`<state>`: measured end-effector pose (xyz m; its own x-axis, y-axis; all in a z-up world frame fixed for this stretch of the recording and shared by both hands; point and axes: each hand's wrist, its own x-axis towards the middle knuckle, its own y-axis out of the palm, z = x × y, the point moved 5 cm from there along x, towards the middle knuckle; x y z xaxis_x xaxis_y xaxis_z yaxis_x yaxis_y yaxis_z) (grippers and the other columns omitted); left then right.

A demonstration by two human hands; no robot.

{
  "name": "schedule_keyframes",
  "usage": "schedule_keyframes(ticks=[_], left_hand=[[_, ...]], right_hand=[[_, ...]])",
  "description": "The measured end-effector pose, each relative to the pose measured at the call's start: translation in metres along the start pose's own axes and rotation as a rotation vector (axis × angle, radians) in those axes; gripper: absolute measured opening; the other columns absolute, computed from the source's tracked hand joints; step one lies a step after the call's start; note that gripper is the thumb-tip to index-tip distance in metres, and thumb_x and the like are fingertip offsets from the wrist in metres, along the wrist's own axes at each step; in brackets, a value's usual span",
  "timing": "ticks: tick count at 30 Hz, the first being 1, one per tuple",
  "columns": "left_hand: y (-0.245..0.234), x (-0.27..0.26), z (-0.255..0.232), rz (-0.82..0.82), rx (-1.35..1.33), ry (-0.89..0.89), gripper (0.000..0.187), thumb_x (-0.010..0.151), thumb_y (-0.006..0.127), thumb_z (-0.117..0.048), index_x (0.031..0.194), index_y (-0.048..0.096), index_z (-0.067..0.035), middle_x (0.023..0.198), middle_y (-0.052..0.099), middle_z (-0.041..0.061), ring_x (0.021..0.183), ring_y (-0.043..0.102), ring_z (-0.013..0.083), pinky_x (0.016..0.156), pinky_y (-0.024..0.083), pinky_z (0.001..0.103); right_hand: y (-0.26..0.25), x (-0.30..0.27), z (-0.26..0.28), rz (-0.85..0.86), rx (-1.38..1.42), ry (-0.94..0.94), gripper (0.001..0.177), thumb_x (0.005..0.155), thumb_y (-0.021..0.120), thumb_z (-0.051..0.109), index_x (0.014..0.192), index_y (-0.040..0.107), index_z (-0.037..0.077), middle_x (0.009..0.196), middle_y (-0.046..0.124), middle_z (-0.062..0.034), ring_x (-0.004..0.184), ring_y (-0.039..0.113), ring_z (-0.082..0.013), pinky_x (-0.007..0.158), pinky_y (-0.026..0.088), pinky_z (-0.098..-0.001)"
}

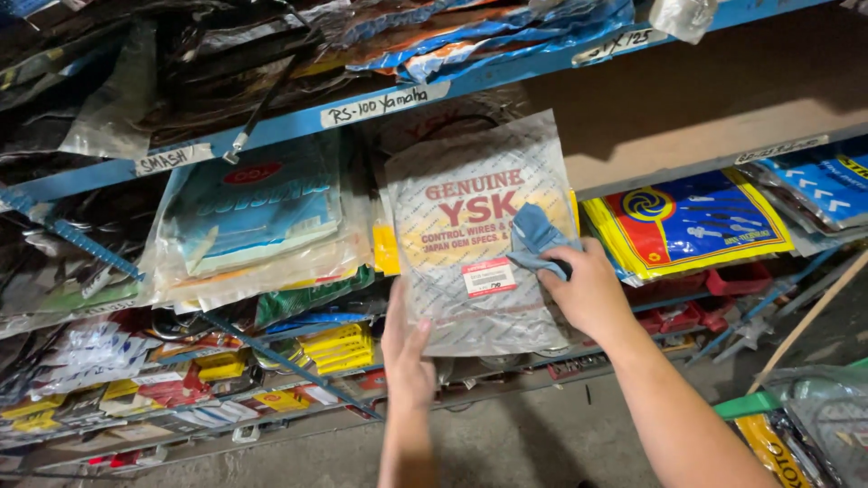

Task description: The person wipes a plastic-wrapped package labeled 'GENUINE YSK' with a blue cloth. They repeatedly rub the surface of the package while holding it in front of a shelf filled with various items.

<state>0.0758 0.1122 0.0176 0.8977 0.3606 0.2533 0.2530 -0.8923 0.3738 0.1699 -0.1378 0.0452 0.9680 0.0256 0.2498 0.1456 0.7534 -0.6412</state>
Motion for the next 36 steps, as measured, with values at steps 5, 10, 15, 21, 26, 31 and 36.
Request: schedule_keyframes(ticks=[5, 10, 15, 21, 26, 31, 36], left_hand=[[-0.007, 0.018, -0.014, 0.346, 0.394, -0.054, 0.07, 0.088, 0.073, -0.033, 0.148, 0.054, -0.002, 0.148, 0.056, 0.026, 0.145, 0.039, 0.0387, 0.121, 0.029, 0.053], [0.012, 0.021, -0.018, 0.302, 0.236, -0.139, 0.054, 0.088, 0.074, -0.022, 0.138, 0.067, -0.003, 0.133, 0.071, 0.018, 0.129, 0.054, 0.0174, 0.115, 0.041, 0.042], [0.037, 0.018, -0.013, -0.018, 0.445, -0.102, 0.065, 0.089, 0.072, -0.001, 0.149, 0.05, 0.004, 0.152, 0.051, 0.029, 0.149, 0.037, 0.0365, 0.125, 0.024, 0.048], [0.048, 0.014, -0.008, -0.049, 0.349, -0.123, 0.07, 0.091, 0.068, 0.003, 0.155, 0.038, 0.006, 0.16, 0.038, 0.029, 0.154, 0.025, 0.0367, 0.128, 0.015, 0.049], [0.046, 0.01, -0.01, -0.046, 0.354, -0.073, 0.073, 0.092, 0.06, 0.006, 0.158, 0.028, 0.007, 0.162, 0.033, 0.031, 0.155, 0.022, 0.0359, 0.127, 0.015, 0.05], [0.034, 0.008, -0.006, -0.006, 0.443, -0.052, 0.08, 0.093, 0.058, 0.004, 0.161, 0.016, 0.007, 0.166, 0.02, 0.03, 0.155, 0.014, 0.0374, 0.127, 0.013, 0.05], [0.028, 0.006, 0.009, 0.014, 0.412, 0.076, 0.085, 0.083, 0.054, 0.006, 0.159, 0.017, 0.005, 0.164, 0.033, 0.023, 0.147, 0.04, 0.029, 0.116, 0.033, 0.034]], right_hand=[[0.005, 0.014, -0.021, 0.107, -0.172, 0.067, 0.032, 0.082, 0.077, 0.038, 0.114, 0.077, 0.032, 0.118, 0.06, -0.0148, 0.115, 0.065, -0.04, 0.098, 0.054, -0.0463], [-0.009, 0.015, -0.006, 0.203, -0.201, 0.085, 0.034, 0.082, 0.074, 0.033, 0.116, 0.078, 0.031, 0.12, 0.06, -0.0196, 0.118, 0.063, -0.0424, 0.104, 0.051, -0.0479], [-0.013, 0.005, 0.025, -0.043, -0.25, -0.085, 0.026, 0.088, 0.069, 0.022, 0.111, 0.08, 0.018, 0.145, 0.048, -0.0303, 0.134, 0.047, -0.0526, 0.113, 0.039, -0.0553], [0.035, 0.013, 0.018, -0.437, -0.596, -0.405, 0.009, 0.088, 0.071, 0.036, 0.096, 0.076, 0.034, 0.114, 0.061, 0.0001, 0.115, 0.059, -0.0249, 0.099, 0.043, -0.0454], [0.107, 0.008, 0.045, -0.059, -0.26, -0.622, 0.026, 0.084, 0.065, 0.032, 0.109, 0.072, 0.031, 0.1, 0.065, 0.0005, 0.101, 0.064, -0.0246, 0.085, 0.046, -0.0413], [0.097, 0.046, 0.055, -0.044, -0.347, -0.74, 0.037, 0.09, 0.055, 0.014, 0.119, 0.073, 0.027, 0.104, 0.067, -0.005, 0.097, 0.062, -0.0277, 0.081, 0.043, -0.0432], [0.011, 0.079, 0.065, -0.43, -0.485, -0.552, 0.037, 0.087, 0.067, 0.003, 0.122, 0.076, 0.007, 0.098, 0.058, -0.0115, 0.08, 0.055, -0.0271, 0.068, 0.041, -0.0418]])
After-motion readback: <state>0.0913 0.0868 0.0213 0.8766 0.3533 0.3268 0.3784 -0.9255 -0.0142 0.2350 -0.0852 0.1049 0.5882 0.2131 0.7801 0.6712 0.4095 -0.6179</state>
